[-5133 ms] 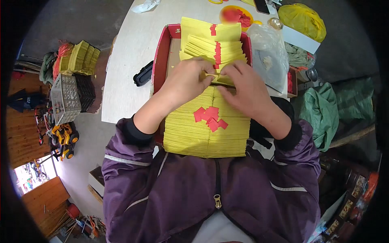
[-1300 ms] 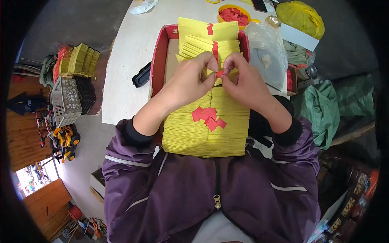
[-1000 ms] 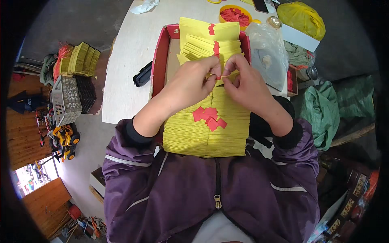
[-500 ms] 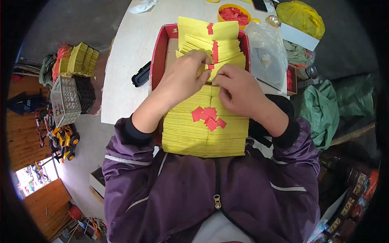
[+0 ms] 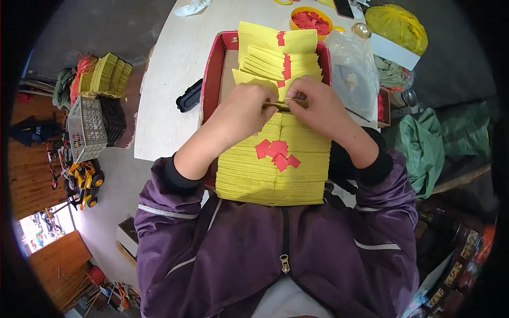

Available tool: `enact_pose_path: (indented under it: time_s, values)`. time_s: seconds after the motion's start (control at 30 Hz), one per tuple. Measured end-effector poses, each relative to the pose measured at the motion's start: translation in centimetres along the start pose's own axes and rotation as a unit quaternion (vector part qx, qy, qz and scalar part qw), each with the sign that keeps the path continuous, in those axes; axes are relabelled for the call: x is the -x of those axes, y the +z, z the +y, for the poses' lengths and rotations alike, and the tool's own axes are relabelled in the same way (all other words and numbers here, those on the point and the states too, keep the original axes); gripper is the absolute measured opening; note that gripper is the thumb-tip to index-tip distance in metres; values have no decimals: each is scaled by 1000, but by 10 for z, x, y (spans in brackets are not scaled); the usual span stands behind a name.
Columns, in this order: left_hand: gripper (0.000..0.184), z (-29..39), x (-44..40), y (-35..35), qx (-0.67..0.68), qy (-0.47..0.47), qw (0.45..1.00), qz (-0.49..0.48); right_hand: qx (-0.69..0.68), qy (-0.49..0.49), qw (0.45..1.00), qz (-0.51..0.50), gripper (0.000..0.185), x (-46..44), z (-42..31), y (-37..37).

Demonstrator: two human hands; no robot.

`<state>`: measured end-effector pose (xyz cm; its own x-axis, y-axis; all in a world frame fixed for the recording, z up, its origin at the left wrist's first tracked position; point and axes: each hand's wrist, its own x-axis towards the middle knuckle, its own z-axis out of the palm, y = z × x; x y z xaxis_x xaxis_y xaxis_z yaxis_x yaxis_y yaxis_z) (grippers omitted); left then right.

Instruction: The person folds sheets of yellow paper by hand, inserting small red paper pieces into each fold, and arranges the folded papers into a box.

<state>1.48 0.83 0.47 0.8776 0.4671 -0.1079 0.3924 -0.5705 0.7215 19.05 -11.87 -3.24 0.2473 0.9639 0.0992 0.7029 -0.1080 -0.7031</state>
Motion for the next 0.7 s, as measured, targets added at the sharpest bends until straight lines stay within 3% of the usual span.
enact_pose_path:
  time_s: [0.07, 0.2, 0.37, 0.57, 0.7]
  values:
    - [6, -2, -1, 4, 13, -20, 999, -31, 8, -4, 1000, 9, 16, 4, -2, -1]
    - [7, -12, -8, 9, 26, 73, 996, 38, 34, -39, 998, 43, 19, 14, -8, -6]
    - [12, -1, -11, 0, 40, 2, 999, -4, -10, -70, 997, -9, 22, 23, -12, -18]
    - [13, 2, -10, 2, 25, 33, 999, 11, 46, -89, 995, 12, 19, 7, -16, -18]
    - [13, 13, -4, -3, -4, 46, 999, -28, 96, -111, 989, 23, 29, -2, -17, -19]
